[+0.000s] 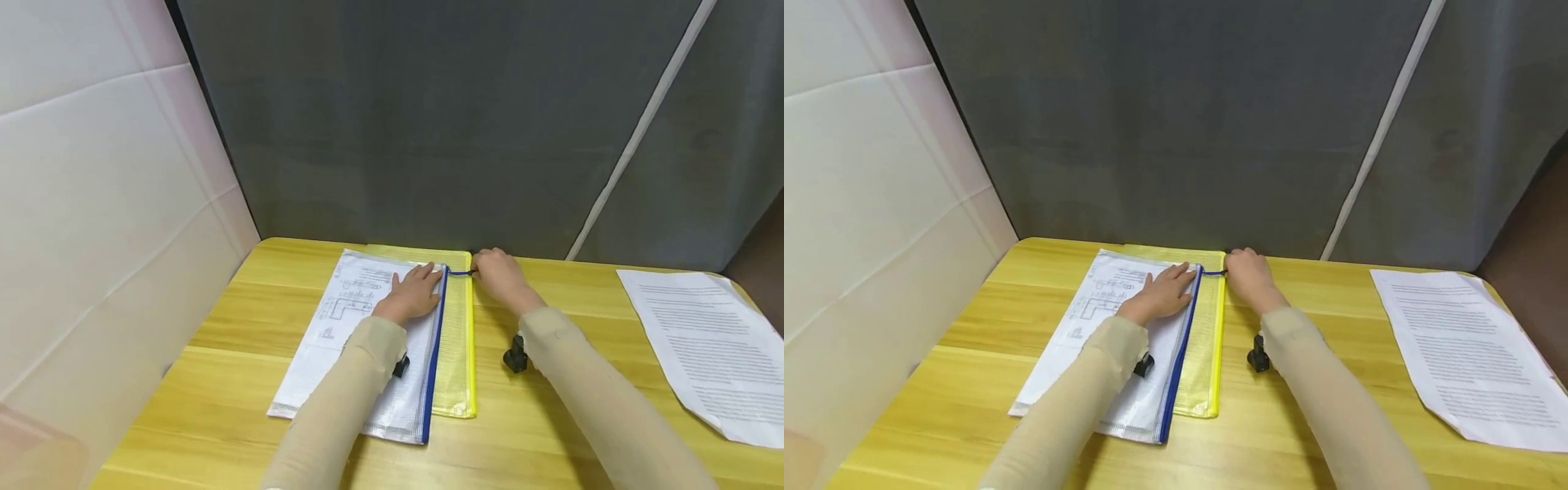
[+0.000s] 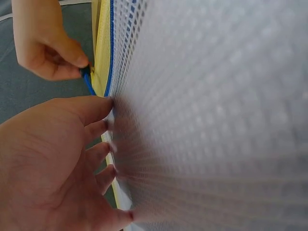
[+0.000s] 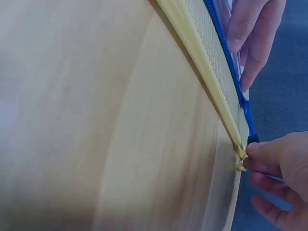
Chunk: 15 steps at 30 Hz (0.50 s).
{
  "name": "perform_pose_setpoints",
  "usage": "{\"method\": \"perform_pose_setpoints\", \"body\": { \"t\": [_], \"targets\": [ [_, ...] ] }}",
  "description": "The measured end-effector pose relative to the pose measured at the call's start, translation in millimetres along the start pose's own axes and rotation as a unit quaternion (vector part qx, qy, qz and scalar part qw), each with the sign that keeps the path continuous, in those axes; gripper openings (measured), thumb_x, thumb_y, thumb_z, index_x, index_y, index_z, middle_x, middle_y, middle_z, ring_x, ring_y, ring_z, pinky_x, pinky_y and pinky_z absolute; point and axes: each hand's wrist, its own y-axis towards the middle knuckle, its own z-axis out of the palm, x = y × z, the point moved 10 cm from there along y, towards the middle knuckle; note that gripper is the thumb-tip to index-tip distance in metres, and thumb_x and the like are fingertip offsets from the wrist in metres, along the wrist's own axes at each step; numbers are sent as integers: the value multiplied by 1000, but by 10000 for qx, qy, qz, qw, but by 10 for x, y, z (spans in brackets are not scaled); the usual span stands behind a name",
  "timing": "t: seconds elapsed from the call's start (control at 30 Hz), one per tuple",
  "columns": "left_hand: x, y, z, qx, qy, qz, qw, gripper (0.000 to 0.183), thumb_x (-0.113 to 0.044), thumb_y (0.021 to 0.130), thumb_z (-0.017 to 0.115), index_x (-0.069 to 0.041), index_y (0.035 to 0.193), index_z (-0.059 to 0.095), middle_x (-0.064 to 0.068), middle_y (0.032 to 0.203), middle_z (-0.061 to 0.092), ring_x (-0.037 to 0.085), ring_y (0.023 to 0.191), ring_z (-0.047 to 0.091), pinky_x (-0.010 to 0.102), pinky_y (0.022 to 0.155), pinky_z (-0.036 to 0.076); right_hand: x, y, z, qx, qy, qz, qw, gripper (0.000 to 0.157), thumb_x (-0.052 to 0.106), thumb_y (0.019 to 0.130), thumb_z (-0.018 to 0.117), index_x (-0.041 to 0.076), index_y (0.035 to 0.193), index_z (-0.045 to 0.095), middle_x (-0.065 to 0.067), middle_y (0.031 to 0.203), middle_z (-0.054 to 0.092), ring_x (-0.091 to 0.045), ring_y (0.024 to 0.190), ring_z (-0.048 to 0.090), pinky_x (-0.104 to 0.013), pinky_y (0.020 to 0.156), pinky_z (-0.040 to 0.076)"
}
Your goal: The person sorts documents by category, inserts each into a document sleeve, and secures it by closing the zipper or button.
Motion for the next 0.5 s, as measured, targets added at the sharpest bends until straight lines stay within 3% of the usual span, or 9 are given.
{"method": "perform_pose_setpoints", "body": {
  "t": [0.17, 0.33, 0.5],
  "targets": [
    [57, 28, -2, 69, -80, 12, 9999, 57, -34, 106, 43, -25, 159, 25, -1, 169, 11, 26, 157, 10, 62, 124, 7, 2, -40, 10, 9, 123, 63, 9999, 10, 9, 94, 65, 4, 97, 72, -12, 93, 71, -28, 84, 63, -41, 76, 55],
    [103, 31, 14, 142, -72, 31, 9999, 58, -34, 106, 43, -25, 160, 24, -1, 169, 10, 25, 157, 11, 62, 124, 8, 49, -61, 80, 167, 365, 79, 9992, 11, 13, 92, 62, 6, 84, 63, -7, 77, 63, -20, 67, 52, -34, 62, 42],
    [102, 21, 20, 218, 103, 105, 9997, 57, -36, 106, 43, -26, 159, 24, -2, 169, 11, 26, 157, 13, 62, 124, 12, 134, -95, 133, 237, 468, -52, 9986, 11, 15, 91, 65, 7, 85, 64, -6, 77, 63, -19, 67, 54, -34, 62, 46]
  ]
}}
